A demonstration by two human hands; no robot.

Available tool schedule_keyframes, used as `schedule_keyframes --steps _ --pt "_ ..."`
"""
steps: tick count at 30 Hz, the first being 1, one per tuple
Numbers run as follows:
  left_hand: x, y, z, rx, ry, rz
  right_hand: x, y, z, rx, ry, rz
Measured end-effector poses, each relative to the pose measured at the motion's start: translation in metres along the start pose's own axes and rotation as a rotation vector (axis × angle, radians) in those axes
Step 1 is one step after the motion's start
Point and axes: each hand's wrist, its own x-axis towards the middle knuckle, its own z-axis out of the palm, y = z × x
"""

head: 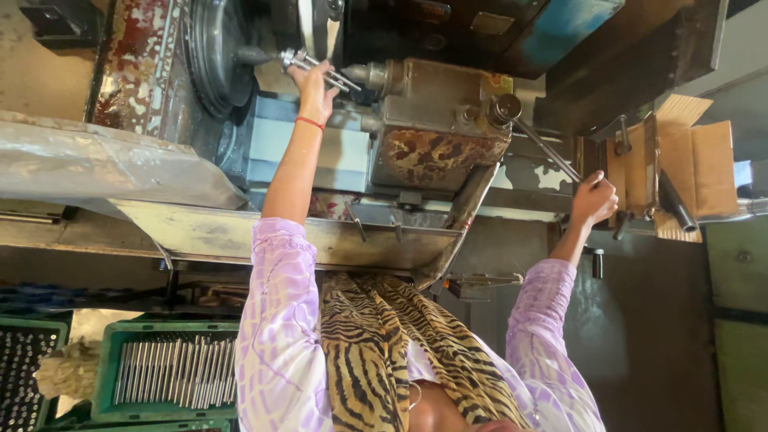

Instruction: The person repeatedly picks up metal rods from a green crate, inserts them into a grinding machine, and operates a lever to process them. After each cycle, the person removes the rod and places it back into the crate. The task is performed continuously throughout the clip.

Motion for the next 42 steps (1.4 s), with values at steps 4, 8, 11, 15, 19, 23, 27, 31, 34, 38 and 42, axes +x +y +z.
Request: schedule_keyframes --steps 4,8,11,15,19,23,27,31,34,38,42 --pt "0.005 -0.001 -0.007 -0.103 0.111 -0.028 0.0 0.0 0.0 0.012 0.026 -0.026" --pt "0.006 0.003 -0.015 -0.179 0.18 0.042 0.0 0.0 0.001 0.008 0.022 -0.016" --pt "0.006 0.006 -0.019 -0.261 0.144 0.112 0.0 0.002 -0.001 0.014 0.004 -0.03" --pt "0.005 0.009 -0.02 -0.332 0.12 0.137 -0.004 0.01 -0.006 0.069 -0.135 -0.066" --pt "0.007 0.009 -0.02 -0.37 0.115 0.126 -0.017 0.017 -0.01 0.045 -0.221 -0.056" --pt "0.009 0.009 -0.019 -0.367 0.116 0.13 -0.023 0.023 -0.014 0.118 -0.181 -0.149" --pt "0.008 0.009 -0.02 -0.369 0.097 0.137 -0.027 0.025 -0.016 0.127 -0.212 -0.061" --pt "0.005 0.011 -0.018 -0.365 0.095 0.147 -0.034 0.023 -0.02 -0.016 -0.151 -0.092" --pt "0.003 0.014 -0.014 -0.356 0.083 0.128 -0.047 0.028 -0.03 0.199 -0.068 -0.22" --pt "0.0 0.016 -0.011 -0.355 0.128 0.13 -0.058 0.035 -0.046 0.409 -0.274 -0.033" --pt "-0.005 0.017 -0.012 -0.404 0.055 0.139 -0.046 0.024 -0.042 0.276 -0.382 0.12"
